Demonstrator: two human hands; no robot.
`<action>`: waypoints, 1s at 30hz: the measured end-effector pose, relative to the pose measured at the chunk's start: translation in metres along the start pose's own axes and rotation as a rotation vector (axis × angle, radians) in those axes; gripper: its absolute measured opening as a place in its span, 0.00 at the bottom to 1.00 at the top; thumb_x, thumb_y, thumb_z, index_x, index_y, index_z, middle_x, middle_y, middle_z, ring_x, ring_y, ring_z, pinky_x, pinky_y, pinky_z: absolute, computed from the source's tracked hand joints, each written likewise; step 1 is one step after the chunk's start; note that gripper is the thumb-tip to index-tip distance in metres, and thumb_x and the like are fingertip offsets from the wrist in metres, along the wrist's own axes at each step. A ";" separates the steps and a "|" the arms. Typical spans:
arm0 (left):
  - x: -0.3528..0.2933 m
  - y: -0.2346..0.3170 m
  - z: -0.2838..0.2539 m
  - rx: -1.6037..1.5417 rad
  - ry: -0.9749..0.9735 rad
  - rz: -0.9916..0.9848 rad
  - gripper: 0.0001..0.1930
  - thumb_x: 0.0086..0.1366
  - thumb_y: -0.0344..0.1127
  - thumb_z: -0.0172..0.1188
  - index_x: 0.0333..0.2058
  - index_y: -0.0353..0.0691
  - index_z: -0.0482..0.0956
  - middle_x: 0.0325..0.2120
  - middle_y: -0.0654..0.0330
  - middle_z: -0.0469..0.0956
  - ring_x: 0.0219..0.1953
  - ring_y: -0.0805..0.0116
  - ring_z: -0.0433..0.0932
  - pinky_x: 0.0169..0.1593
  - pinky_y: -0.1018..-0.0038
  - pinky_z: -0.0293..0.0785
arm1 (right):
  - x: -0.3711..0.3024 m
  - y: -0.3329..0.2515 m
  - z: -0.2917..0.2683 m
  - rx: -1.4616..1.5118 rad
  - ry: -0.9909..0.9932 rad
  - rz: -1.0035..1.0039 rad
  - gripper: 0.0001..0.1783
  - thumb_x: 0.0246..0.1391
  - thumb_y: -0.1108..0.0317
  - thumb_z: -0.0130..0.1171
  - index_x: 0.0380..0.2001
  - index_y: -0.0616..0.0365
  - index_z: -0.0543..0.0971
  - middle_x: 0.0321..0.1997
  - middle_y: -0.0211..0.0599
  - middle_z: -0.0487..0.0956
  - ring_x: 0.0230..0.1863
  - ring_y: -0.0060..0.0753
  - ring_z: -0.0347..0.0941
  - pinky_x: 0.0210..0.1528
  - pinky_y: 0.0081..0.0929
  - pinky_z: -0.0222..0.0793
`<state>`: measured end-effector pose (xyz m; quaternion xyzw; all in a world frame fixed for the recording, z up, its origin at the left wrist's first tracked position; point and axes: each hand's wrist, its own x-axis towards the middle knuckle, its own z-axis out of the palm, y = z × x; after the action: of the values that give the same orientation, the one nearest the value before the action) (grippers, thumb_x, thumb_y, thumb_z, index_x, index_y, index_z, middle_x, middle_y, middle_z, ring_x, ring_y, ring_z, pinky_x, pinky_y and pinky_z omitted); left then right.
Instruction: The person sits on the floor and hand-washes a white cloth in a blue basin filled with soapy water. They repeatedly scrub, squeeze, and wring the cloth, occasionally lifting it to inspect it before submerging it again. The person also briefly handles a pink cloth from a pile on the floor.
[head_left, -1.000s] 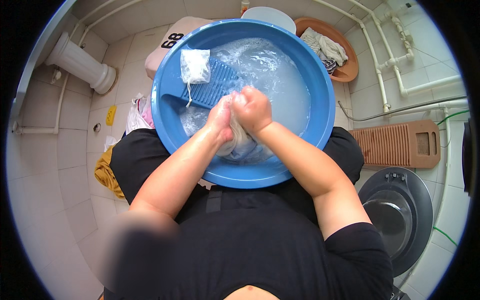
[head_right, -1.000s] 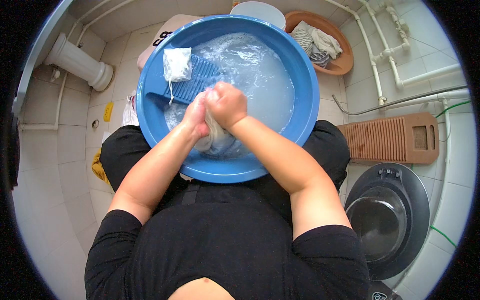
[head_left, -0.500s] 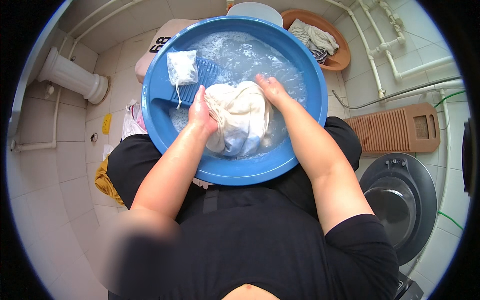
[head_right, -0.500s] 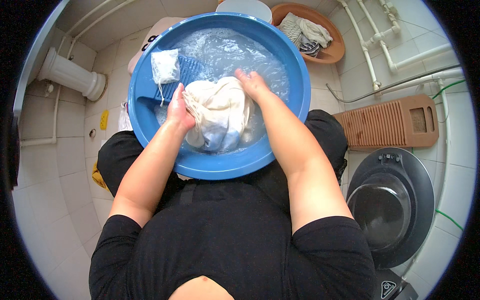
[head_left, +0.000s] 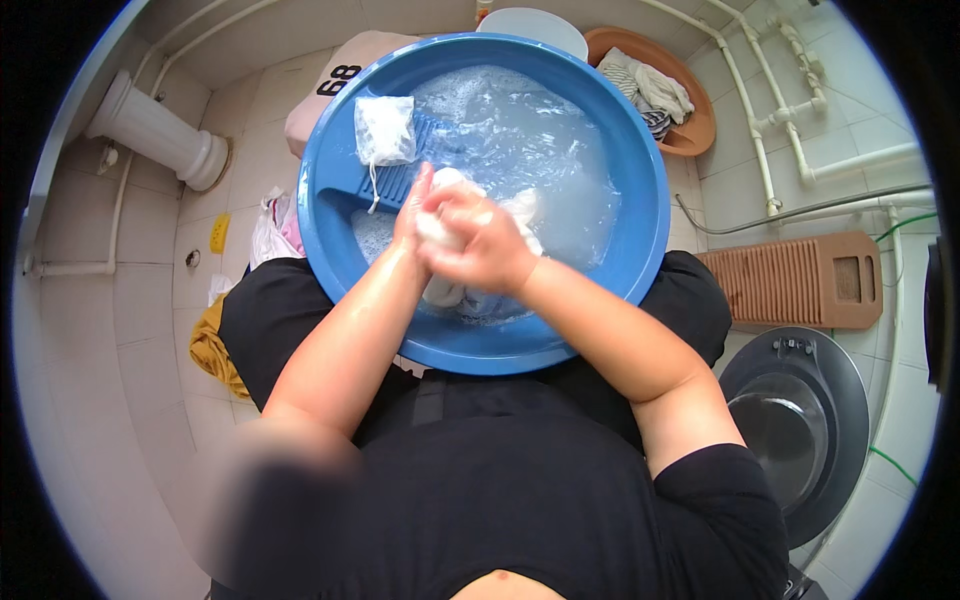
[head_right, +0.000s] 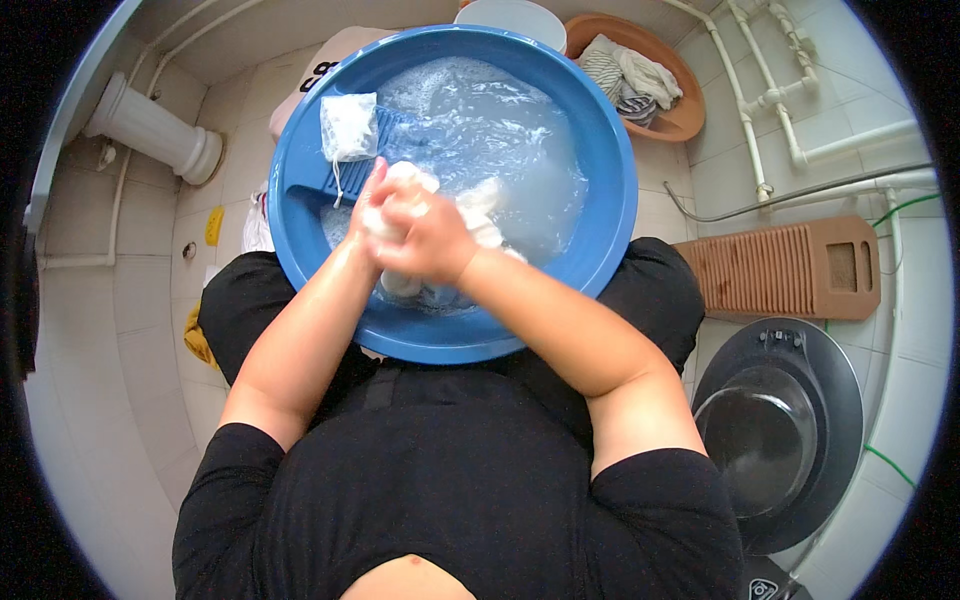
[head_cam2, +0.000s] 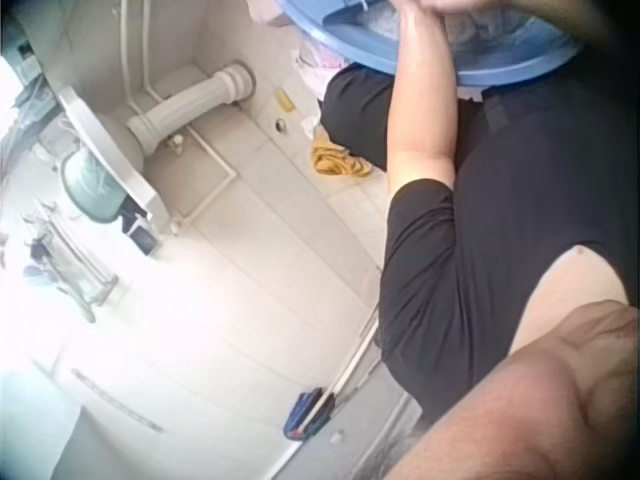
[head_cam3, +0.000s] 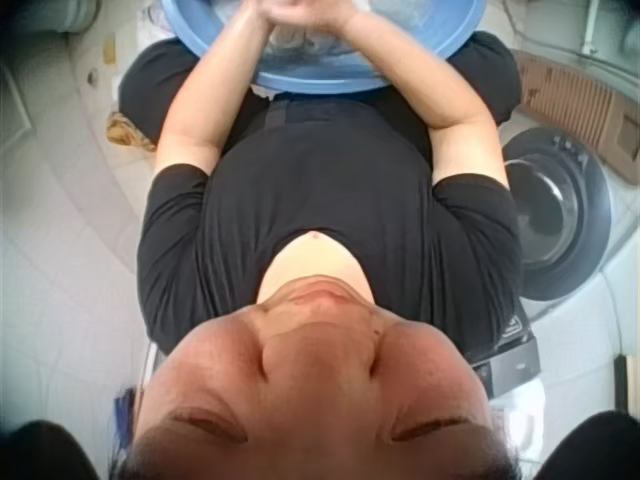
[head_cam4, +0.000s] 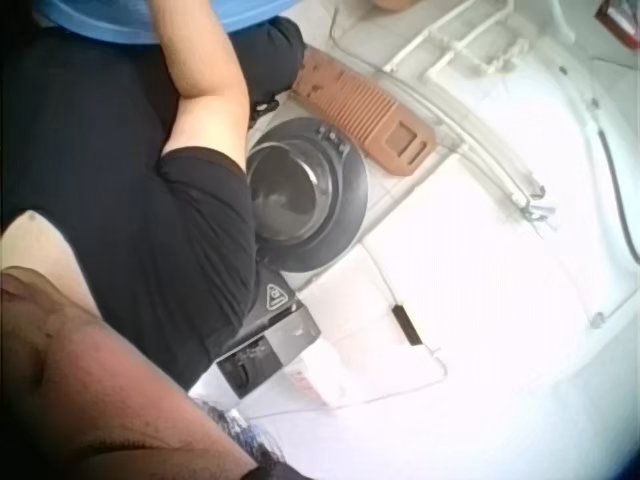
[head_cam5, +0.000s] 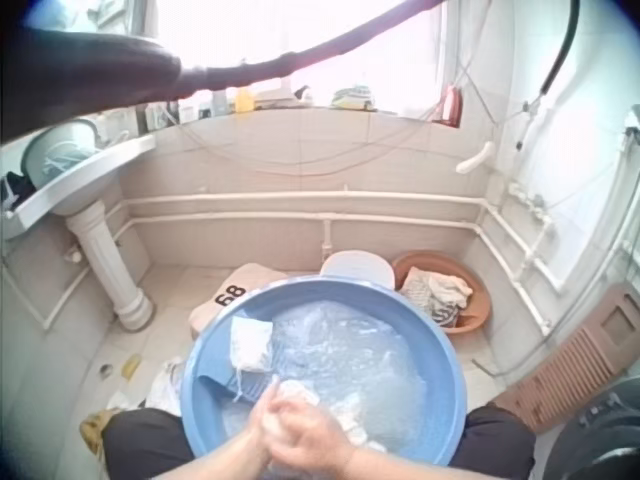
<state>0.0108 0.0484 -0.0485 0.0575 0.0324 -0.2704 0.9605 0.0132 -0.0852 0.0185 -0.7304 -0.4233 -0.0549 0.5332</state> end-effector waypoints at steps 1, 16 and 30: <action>0.002 0.002 -0.004 -0.050 0.064 -0.058 0.24 0.61 0.56 0.46 0.42 0.40 0.70 0.38 0.55 0.73 0.37 0.62 0.75 0.42 0.66 0.72 | -0.001 -0.018 0.003 -0.055 -0.045 -0.082 0.12 0.33 0.63 0.63 0.21 0.56 0.74 0.36 0.38 0.73 0.35 0.42 0.72 0.37 0.33 0.68; 0.007 -0.016 -0.016 0.091 0.202 -0.081 0.14 0.64 0.43 0.41 0.31 0.42 0.73 0.30 0.61 0.75 0.32 0.67 0.75 0.36 0.70 0.72 | -0.012 -0.005 0.011 -0.240 0.035 0.220 0.11 0.40 0.59 0.54 0.19 0.55 0.73 0.23 0.45 0.73 0.27 0.50 0.70 0.29 0.38 0.67; 0.018 -0.019 0.032 0.372 0.705 0.568 0.15 0.63 0.30 0.46 0.49 0.36 0.63 0.44 0.52 0.69 0.47 0.59 0.70 0.50 0.64 0.70 | -0.023 0.124 -0.079 -0.480 -0.442 1.194 0.39 0.43 0.35 0.50 0.44 0.62 0.74 0.52 0.50 0.70 0.55 0.45 0.65 0.54 0.30 0.62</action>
<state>0.0172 0.0186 -0.0200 0.3228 0.2896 0.0369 0.9003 0.1118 -0.1720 -0.0508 -0.9310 -0.0227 0.3070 0.1960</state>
